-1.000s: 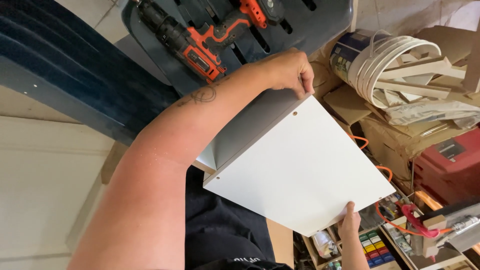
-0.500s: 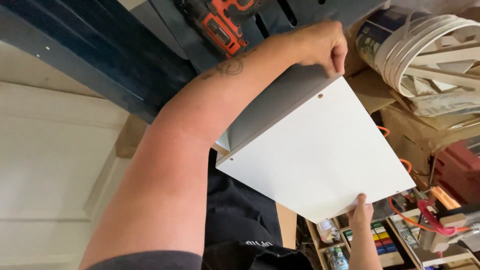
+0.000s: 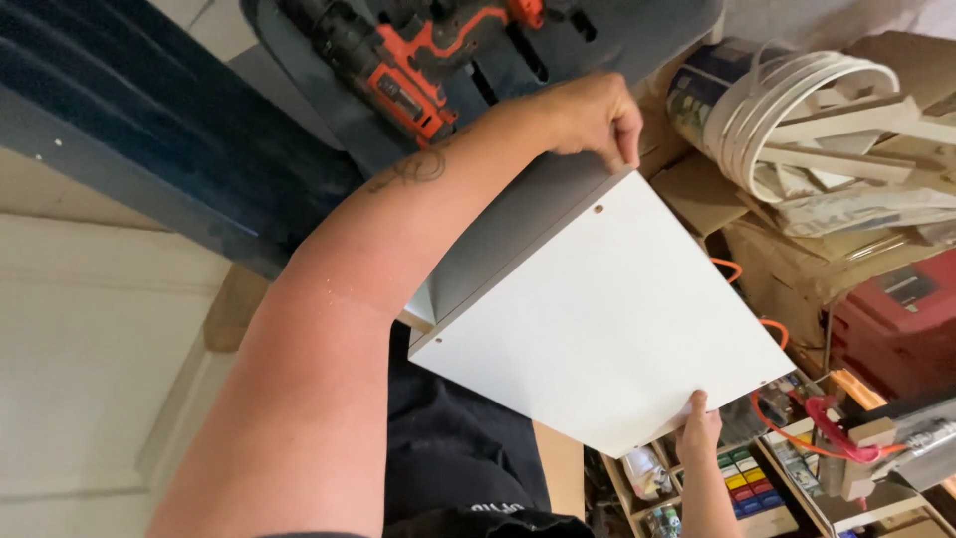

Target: Assembling a white wooden cabinet by aligning boards and fastening them with screws using a power drill.

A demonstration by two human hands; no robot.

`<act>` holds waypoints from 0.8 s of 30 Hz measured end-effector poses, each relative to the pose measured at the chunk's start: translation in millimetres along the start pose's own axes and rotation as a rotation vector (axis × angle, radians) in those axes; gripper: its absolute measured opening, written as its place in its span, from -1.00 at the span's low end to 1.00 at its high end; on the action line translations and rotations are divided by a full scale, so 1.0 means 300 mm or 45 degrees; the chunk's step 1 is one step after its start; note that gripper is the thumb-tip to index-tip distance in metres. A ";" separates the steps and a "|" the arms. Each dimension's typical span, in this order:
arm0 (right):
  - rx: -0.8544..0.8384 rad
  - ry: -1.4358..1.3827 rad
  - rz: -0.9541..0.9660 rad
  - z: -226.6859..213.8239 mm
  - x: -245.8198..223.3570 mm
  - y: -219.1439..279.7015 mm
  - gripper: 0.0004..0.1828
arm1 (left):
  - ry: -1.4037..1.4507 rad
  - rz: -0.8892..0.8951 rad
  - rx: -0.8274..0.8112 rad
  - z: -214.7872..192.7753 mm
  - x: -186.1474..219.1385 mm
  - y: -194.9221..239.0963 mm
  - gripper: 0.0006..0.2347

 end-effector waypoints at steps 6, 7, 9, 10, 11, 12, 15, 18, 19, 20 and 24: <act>-0.059 0.030 -0.069 -0.002 -0.016 0.022 -0.31 | 0.000 -0.017 -0.017 -0.002 0.018 0.022 -0.86; -0.060 -0.001 -0.046 0.004 -0.026 0.035 -0.31 | -0.049 -0.073 -0.056 -0.003 0.029 0.037 -0.84; -0.064 -0.037 -0.028 0.007 -0.023 0.035 -0.30 | -0.103 -0.128 -0.090 -0.006 0.041 0.056 -0.80; -0.045 -0.002 -0.046 0.001 -0.012 0.020 -0.29 | -0.106 -0.108 -0.098 -0.006 0.044 0.058 -0.79; -0.024 0.034 -0.064 -0.007 -0.001 0.005 -0.27 | -0.108 -0.088 -0.106 -0.003 0.046 0.059 -0.78; -0.024 0.029 -0.070 -0.001 -0.008 0.006 -0.27 | -0.112 -0.084 -0.103 -0.001 0.037 0.052 -0.78; 0.022 0.022 0.038 -0.008 0.003 0.010 -0.30 | -0.082 -0.107 -0.043 0.001 0.022 0.041 -0.78; 0.016 0.044 0.011 -0.012 0.006 0.007 -0.34 | -0.065 -0.156 -0.030 0.001 0.026 0.044 -0.81; 0.008 0.043 0.005 -0.008 0.000 0.010 -0.34 | -0.054 -0.163 -0.024 0.001 0.021 0.041 -0.82; -0.001 0.042 -0.001 -0.005 -0.005 0.014 -0.34 | -0.044 -0.170 -0.017 0.001 0.016 0.039 -0.82; 0.045 0.039 0.057 0.005 -0.031 0.040 -0.29 | -0.011 -0.179 -0.010 0.000 0.010 0.044 -0.83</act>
Point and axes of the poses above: each hand's wrist, its own y-axis away from the middle knuckle, its own z-axis out of the palm, x = y × z, the point moved 6 cm from there along -y, towards the middle knuckle, and after that the axes turned 5 degrees about -z, right-handed, at the moved point
